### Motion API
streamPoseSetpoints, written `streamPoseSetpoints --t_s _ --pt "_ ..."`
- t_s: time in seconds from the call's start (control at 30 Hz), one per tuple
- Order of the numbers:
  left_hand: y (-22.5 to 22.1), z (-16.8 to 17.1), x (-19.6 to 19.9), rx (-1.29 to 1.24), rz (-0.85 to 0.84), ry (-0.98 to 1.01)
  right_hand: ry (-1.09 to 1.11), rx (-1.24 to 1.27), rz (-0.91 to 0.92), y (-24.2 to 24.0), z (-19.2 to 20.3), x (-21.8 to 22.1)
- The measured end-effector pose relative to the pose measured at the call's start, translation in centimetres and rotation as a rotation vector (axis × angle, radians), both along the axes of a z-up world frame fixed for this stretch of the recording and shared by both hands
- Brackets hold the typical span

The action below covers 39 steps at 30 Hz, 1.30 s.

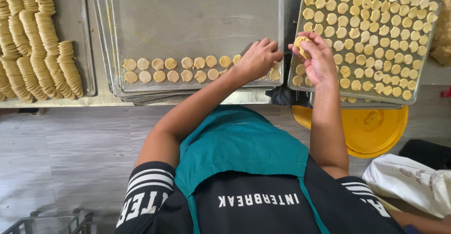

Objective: The person forms cookies by picking up small dough discs from a tray, layering them by hand, and arranging the finished pieces in rows on another baking tray.

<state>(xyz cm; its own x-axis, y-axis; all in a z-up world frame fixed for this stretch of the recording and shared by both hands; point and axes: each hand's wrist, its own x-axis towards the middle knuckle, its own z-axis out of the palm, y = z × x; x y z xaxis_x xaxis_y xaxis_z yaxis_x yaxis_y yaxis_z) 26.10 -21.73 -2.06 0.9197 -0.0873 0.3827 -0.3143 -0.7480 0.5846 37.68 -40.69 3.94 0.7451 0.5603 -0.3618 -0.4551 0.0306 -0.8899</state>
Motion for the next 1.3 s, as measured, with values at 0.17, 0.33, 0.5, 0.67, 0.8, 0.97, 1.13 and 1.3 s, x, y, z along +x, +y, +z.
streamPoseSetpoints --t_s 0.17,0.33,0.5,0.67,0.8,0.97,1.13,1.3 --pt "-1.1 -0.3 0.2 -0.041 0.006 0.028 -0.022 0.007 -0.051 -0.6 -0.2 -0.1" --pt "-1.9 -1.0 1.3 -0.092 0.067 0.071 -0.044 -0.071 0.0 -1.1 -0.6 -0.2" --pt "-0.9 -1.0 1.7 -0.293 0.118 0.202 -0.225 -0.576 0.309 -1.6 0.6 -1.5" --pt "-0.3 -0.5 2.2 -0.416 0.141 0.34 -0.811 -0.804 0.543 -0.7 1.5 -4.5" --pt "1.2 0.1 1.9 -0.489 0.198 0.407 -0.891 -0.878 0.604 0.1 2.0 -4.5" --pt "8.2 0.5 -3.7 -1.235 0.266 0.482 -0.286 -0.648 0.381 0.8 2.1 -2.8" --pt "16.8 0.4 -14.2 -1.411 0.576 0.313 0.053 -0.081 0.321 8.2 0.2 -3.3" --pt "23.9 -0.9 -22.1 -0.954 0.924 0.18 0.041 -0.098 0.628 22.6 -4.3 -8.0"
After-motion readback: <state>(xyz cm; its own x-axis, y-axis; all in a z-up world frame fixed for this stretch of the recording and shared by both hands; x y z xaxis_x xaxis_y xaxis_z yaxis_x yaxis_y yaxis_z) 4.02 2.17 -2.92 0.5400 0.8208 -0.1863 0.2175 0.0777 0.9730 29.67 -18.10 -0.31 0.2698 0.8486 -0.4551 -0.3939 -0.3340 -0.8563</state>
